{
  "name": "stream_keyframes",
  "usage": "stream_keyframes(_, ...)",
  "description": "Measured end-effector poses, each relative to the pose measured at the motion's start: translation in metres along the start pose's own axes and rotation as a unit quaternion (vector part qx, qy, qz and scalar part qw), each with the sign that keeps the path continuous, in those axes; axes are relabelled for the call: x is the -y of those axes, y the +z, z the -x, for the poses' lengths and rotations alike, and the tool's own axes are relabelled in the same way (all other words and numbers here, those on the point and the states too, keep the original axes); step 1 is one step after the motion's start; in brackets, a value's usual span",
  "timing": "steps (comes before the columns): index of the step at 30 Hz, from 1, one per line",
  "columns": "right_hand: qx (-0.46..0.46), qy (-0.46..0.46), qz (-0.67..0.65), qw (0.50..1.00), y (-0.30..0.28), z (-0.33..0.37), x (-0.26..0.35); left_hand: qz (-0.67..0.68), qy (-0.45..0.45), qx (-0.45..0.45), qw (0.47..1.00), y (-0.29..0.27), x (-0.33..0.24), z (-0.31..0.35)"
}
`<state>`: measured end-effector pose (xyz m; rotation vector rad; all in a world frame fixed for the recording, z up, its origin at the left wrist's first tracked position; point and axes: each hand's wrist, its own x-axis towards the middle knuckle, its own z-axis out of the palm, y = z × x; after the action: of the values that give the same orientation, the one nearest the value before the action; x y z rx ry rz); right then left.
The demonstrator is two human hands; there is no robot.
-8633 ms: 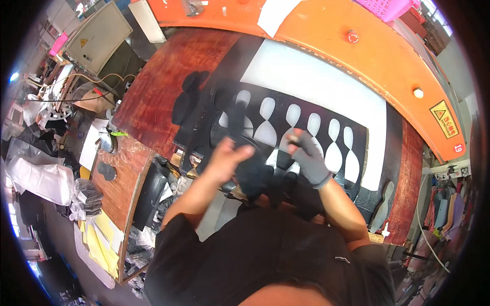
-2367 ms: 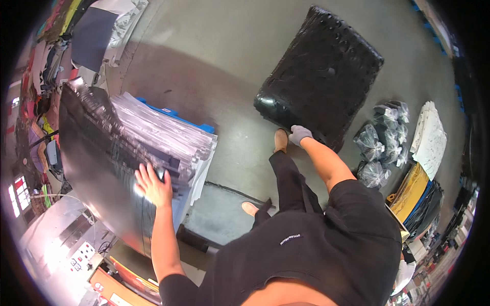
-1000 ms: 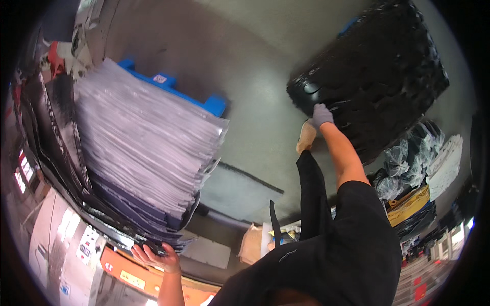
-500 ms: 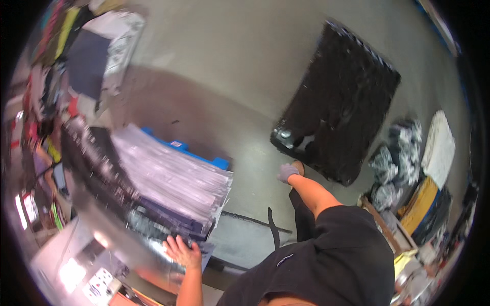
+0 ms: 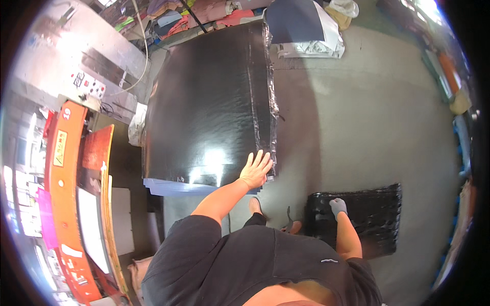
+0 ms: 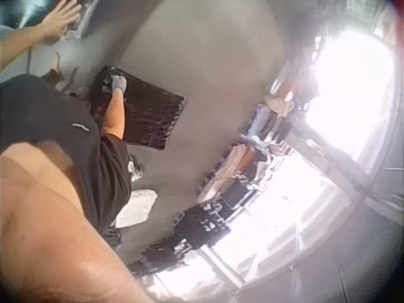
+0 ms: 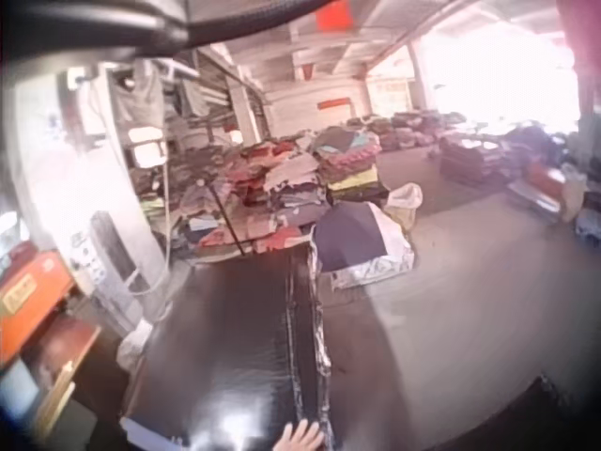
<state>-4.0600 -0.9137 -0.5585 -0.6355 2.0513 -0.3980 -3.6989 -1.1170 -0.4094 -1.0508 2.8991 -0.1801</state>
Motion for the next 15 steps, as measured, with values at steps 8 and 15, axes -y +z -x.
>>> stream_keyframes(8,0.066,-0.255,-0.047,0.964,0.049,0.084,0.190,0.196,0.048,0.057,0.978,-0.036,0.020,0.008)
stream_keyframes(15,0.042,-0.377,-0.076,0.922,0.122,0.117,0.326,0.236,-0.230,-0.304,0.894,-0.032,0.138,0.135)
